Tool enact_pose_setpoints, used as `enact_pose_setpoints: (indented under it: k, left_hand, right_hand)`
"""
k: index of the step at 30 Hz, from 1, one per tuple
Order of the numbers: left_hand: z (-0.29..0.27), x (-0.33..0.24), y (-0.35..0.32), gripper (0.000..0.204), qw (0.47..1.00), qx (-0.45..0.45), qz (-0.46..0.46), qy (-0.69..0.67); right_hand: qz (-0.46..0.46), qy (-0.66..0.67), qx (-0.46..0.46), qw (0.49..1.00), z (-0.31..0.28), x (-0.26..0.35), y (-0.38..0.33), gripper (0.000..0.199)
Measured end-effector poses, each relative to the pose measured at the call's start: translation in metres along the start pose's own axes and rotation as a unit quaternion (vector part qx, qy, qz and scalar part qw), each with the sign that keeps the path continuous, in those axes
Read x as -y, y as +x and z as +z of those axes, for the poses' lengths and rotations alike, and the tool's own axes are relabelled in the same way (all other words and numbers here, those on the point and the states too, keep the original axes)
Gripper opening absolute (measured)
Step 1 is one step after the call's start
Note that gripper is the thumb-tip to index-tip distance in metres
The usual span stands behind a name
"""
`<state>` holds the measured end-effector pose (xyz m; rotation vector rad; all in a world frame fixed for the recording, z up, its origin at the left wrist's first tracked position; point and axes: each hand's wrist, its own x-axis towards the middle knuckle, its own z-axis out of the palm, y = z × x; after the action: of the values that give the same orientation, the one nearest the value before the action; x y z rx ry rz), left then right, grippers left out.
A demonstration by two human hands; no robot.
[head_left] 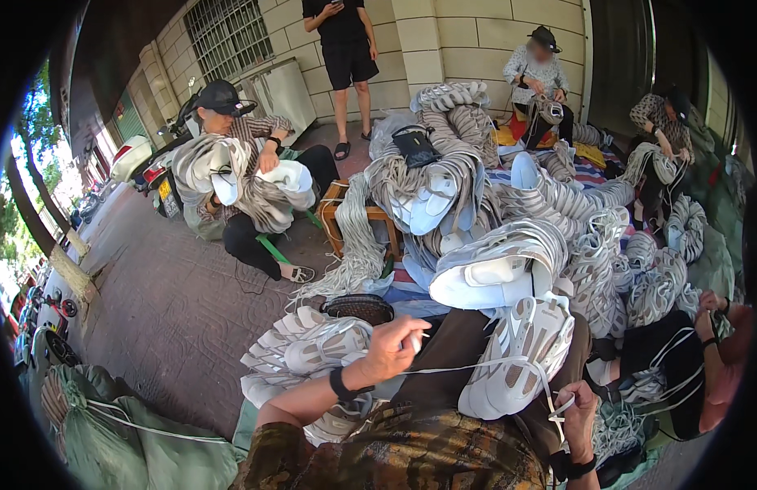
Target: The person threads a long white shoelace through the eyelets of a white Reebok sneaker held in their lap. They repeatedly pull the lace through the eyelets, adjust the tension, and tie the laces into a knot. The person works on a single shoe while surrounded by piles of similar shoes and laces.
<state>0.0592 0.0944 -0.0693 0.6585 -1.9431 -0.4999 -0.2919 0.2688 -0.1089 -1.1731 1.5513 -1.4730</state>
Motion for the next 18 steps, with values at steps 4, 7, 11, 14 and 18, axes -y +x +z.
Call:
enact_pose_setpoints:
  k: [4,7,11,14,18]
  left_hand:
    - [0.037,-0.006,0.023,0.021,1.000,-0.001,0.023,-0.019]
    - [0.059,-0.006,0.031,0.015,0.999,0.027,-0.021,-0.040]
    - [0.067,-0.004,0.022,0.017,0.993,0.042,-0.083,-0.069]
    - [0.066,-0.014,0.035,0.029,0.996,0.038,0.016,-0.081]
    - [0.020,0.001,0.026,0.020,0.994,-0.015,0.098,0.053]
  right_hand:
    - [-0.071,-0.064,-0.013,0.995,-0.012,-0.007,-0.002,0.006]
    - [-0.054,-0.092,-0.025,0.994,-0.018,-0.026,0.004,0.003]
    - [-0.005,-0.155,-0.017,0.988,-0.003,-0.002,0.006,0.008]
    - [0.074,-0.079,-0.048,0.993,0.002,0.011,0.003,0.008]
    - [-0.024,-0.158,-0.034,0.987,0.003,-0.001,0.006,0.006]
